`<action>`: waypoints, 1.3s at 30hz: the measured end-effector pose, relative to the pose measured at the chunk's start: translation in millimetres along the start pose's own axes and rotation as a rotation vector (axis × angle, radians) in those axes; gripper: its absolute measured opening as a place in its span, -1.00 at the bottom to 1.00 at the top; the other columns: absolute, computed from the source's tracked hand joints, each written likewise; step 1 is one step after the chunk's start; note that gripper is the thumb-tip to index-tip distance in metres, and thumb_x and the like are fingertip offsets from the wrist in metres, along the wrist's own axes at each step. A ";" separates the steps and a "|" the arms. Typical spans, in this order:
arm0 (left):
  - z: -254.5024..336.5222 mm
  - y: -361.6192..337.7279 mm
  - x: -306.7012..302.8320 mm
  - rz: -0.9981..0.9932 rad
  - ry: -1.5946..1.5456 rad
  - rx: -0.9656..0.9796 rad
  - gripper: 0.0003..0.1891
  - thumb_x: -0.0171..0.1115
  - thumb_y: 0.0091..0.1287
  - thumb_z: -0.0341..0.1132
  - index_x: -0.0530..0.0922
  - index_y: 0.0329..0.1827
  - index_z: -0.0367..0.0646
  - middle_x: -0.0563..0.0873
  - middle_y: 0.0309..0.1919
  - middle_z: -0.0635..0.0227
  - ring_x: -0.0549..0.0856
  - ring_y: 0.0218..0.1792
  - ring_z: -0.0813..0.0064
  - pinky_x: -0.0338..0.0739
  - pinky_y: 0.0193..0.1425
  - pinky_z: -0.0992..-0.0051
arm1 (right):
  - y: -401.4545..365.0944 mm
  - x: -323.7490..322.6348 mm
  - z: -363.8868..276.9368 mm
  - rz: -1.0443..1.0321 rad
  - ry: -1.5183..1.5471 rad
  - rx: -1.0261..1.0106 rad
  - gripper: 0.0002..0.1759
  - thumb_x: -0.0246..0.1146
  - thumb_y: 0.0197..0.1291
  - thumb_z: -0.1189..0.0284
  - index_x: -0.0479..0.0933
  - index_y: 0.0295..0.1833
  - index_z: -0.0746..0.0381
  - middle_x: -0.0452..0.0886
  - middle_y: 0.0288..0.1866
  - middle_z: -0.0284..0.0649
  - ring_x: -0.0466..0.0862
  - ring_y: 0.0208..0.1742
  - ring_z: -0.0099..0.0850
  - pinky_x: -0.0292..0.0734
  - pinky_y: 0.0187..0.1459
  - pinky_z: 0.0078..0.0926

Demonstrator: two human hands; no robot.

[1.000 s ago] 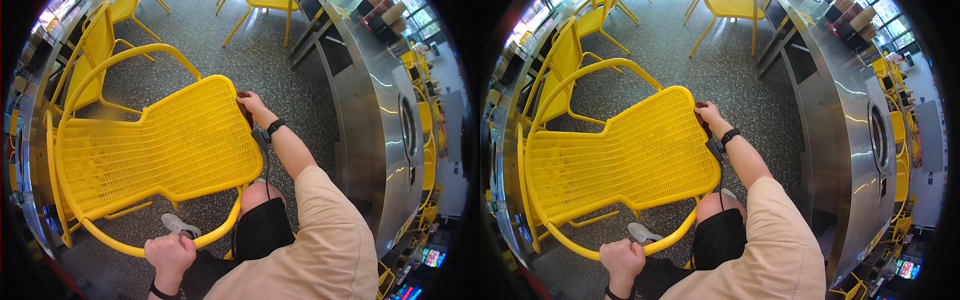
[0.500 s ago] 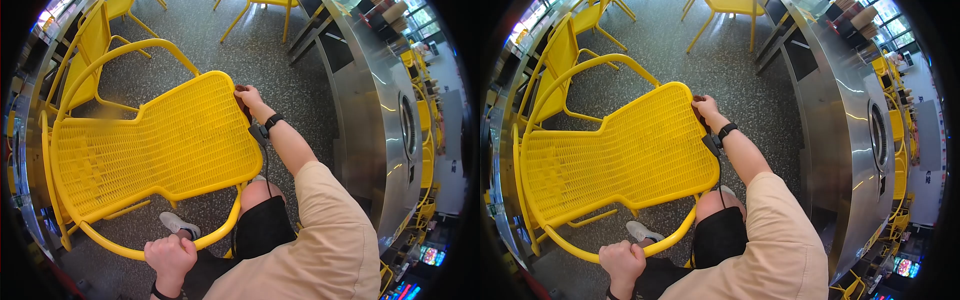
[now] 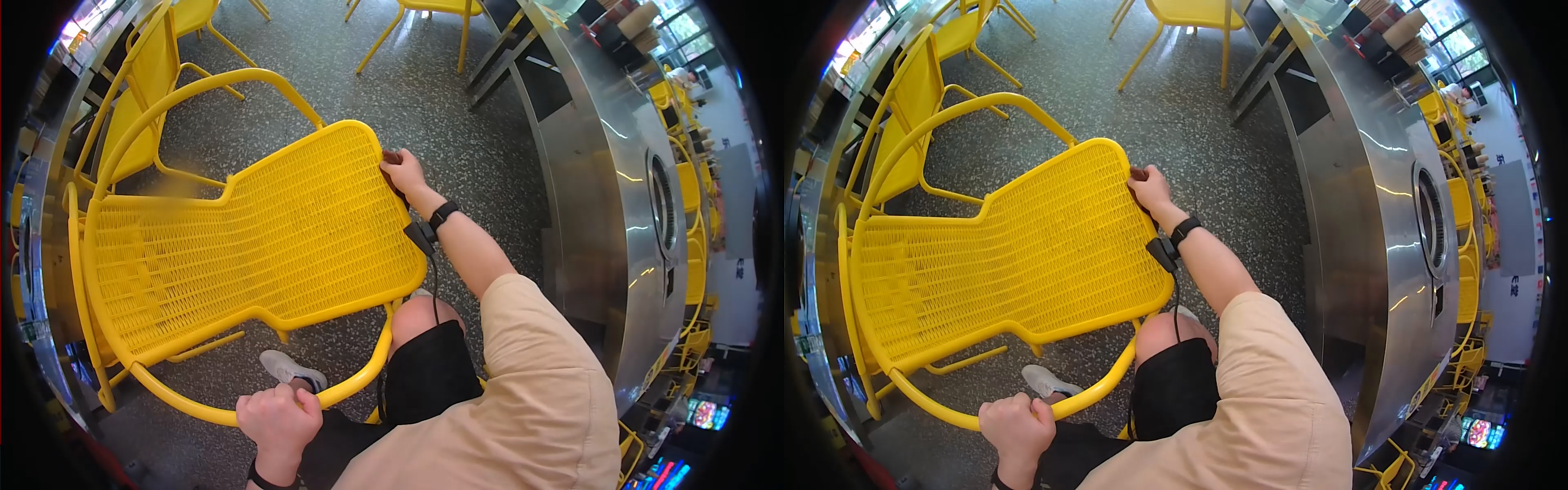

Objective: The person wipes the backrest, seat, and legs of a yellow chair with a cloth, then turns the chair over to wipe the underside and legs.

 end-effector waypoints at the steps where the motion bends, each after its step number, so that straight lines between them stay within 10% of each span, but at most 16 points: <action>1: -0.1 -0.3 -1.1 0.002 0.000 -0.001 -0.72 0.27 0.07 -0.21 0.50 -0.72 -0.11 0.55 -0.76 0.16 0.57 -0.68 0.08 0.37 -0.38 0.16 | 4.4 0.6 -3.9 0.015 0.006 0.009 -0.68 0.39 0.39 0.30 0.53 0.05 0.29 0.70 -0.02 -0.13 0.71 0.02 -0.29 0.59 0.03 -0.24; 28: -0.5 -1.0 -8.0 0.015 0.021 -0.009 -0.71 0.26 0.10 -0.18 0.58 -0.71 -0.12 0.62 -0.72 0.14 0.63 -0.65 0.07 0.42 -0.37 0.17 | 3.1 5.4 -0.1 -0.118 0.421 0.354 -0.54 0.32 0.48 0.29 0.47 0.36 0.26 0.67 0.19 -0.07 0.71 0.13 -0.15 0.61 0.10 -0.10; 34: 1.5 -3.4 -14.9 0.065 0.029 -0.012 -0.69 0.25 0.14 -0.16 0.64 -0.68 -0.14 0.63 -0.72 0.14 0.65 -0.64 0.07 0.47 -0.39 0.14 | 25.0 7.9 61.1 -0.118 -0.035 -0.023 -0.59 0.41 0.29 0.32 0.60 0.17 0.29 0.75 0.09 -0.01 0.74 0.13 -0.10 0.62 0.12 -0.13; 39: -1.7 -8.4 -17.6 0.083 0.042 -0.021 -0.62 0.21 0.20 -0.08 0.72 -0.64 -0.13 0.68 -0.70 0.16 0.70 -0.63 0.11 0.56 -0.40 0.14 | -77.7 -41.3 -11.7 -0.081 -0.549 -0.025 -0.55 0.29 0.33 0.06 0.66 0.08 0.20 0.74 0.16 0.06 0.71 0.21 0.00 0.61 0.15 -0.10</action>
Point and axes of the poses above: each hand's wrist, its own y-axis towards the middle knuckle, its own x-axis out of the palm, z = x × y, the point moved 8 cm from there along y, towards the middle knuckle
